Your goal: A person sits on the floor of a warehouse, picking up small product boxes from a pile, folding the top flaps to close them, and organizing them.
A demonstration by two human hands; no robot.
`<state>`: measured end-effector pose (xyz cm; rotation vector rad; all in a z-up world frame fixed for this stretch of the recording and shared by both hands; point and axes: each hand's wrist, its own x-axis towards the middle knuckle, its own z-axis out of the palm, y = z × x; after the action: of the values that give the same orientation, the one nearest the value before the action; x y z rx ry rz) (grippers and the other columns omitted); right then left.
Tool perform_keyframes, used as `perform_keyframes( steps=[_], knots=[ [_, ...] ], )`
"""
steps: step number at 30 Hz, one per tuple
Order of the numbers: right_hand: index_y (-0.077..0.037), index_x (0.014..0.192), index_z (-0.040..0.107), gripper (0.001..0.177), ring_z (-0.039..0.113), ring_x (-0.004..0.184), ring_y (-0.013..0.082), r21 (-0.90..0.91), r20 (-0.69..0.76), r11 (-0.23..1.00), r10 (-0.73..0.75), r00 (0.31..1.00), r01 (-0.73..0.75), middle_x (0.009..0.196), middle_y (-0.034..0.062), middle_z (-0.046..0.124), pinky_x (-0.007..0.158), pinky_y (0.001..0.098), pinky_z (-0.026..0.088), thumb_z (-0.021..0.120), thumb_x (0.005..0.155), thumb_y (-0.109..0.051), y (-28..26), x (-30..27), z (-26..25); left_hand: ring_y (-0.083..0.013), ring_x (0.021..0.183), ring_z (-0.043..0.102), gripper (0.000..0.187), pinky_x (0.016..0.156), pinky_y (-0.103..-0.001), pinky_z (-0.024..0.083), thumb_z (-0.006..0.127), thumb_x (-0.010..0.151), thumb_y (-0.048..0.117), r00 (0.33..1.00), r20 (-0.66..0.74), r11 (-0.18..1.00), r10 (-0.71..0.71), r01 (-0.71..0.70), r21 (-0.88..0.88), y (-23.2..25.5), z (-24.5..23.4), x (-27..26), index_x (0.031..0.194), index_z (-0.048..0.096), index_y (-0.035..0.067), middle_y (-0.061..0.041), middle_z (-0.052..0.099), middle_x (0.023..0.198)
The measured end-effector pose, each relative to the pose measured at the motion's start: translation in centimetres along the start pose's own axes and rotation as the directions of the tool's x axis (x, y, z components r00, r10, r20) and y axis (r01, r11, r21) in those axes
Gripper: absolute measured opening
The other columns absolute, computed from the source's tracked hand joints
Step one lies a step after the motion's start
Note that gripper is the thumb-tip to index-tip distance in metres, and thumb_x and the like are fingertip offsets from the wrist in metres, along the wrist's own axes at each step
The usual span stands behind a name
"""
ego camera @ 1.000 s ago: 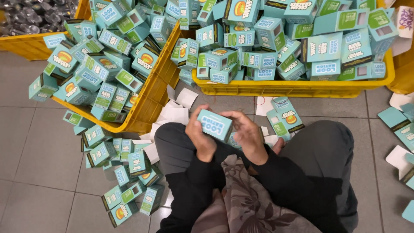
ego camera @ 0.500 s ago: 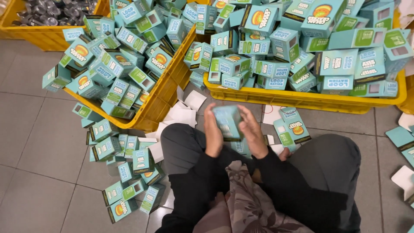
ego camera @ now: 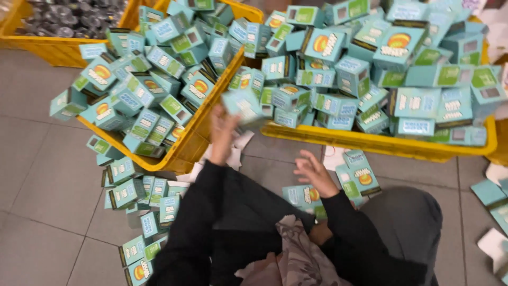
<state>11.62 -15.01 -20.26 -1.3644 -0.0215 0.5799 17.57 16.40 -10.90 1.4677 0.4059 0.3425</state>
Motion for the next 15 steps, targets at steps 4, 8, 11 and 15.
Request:
perform_keyframes(
  steps=[4, 8, 11, 15],
  knots=[
    [-0.012, 0.157, 0.046, 0.067, 0.065, 0.123, 0.047, -0.14, 0.053, 0.99, 0.038, 0.998, -0.031, 0.144, 0.0251, 0.06, 0.094, 0.0645, 0.053, 0.073, 0.097, -0.028, 2.9, 1.7, -0.6, -0.047, 0.142, 0.046, 0.086, 0.115, -0.059, 0.04, 0.087, 0.095, 0.026, 0.908, -0.304, 0.958, 0.288, -0.269, 0.103, 6.3, -8.0, 11.7, 0.156, 0.035, -0.005, -0.035, 0.043, 0.154],
    [-0.017, 0.148, 0.059, 0.06, 0.069, 0.119, 0.0424, -0.282, 0.081, 0.958, 0.072, 0.994, -0.047, 0.138, 0.0199, 0.066, 0.09, 0.0576, 0.06, 0.081, 0.094, -0.032, 4.2, 2.6, -0.6, -0.0364, 0.122, 0.06, 0.095, 0.107, -0.048, 0.043, 0.112, 0.073, 0.028, 0.63, -0.467, 0.768, 0.62, -0.366, 0.526, 7.7, -19.0, 25.1, 0.145, 0.056, 0.002, -0.024, 0.063, 0.132],
    [-0.013, 0.143, 0.062, 0.054, 0.07, 0.113, 0.0296, -0.307, 0.099, 0.952, 0.039, 0.994, -0.007, 0.136, 0.0145, 0.068, 0.09, 0.0431, 0.059, 0.076, 0.092, -0.025, 3.9, 1.8, -0.2, -0.029, 0.117, 0.064, 0.086, 0.103, -0.047, 0.049, 0.103, 0.073, 0.014, 0.606, -0.347, 0.604, 0.715, -0.288, 0.743, 13.4, -18.9, 23.1, 0.142, 0.053, 0.008, -0.015, 0.064, 0.129],
    [-0.01, 0.139, 0.061, 0.051, 0.07, 0.111, 0.0207, -0.301, 0.11, 0.953, 0.024, 0.994, 0.011, 0.135, 0.0091, 0.069, 0.094, 0.0317, 0.058, 0.073, 0.09, -0.016, 4.1, 1.1, 0.0, -0.0294, 0.111, 0.069, 0.071, 0.099, -0.043, 0.055, 0.093, 0.076, 0.002, 0.552, -0.166, 0.314, 0.817, -0.184, 0.931, 15.5, -18.5, 21.6, 0.134, 0.053, 0.007, -0.01, 0.064, 0.122]
  ],
)
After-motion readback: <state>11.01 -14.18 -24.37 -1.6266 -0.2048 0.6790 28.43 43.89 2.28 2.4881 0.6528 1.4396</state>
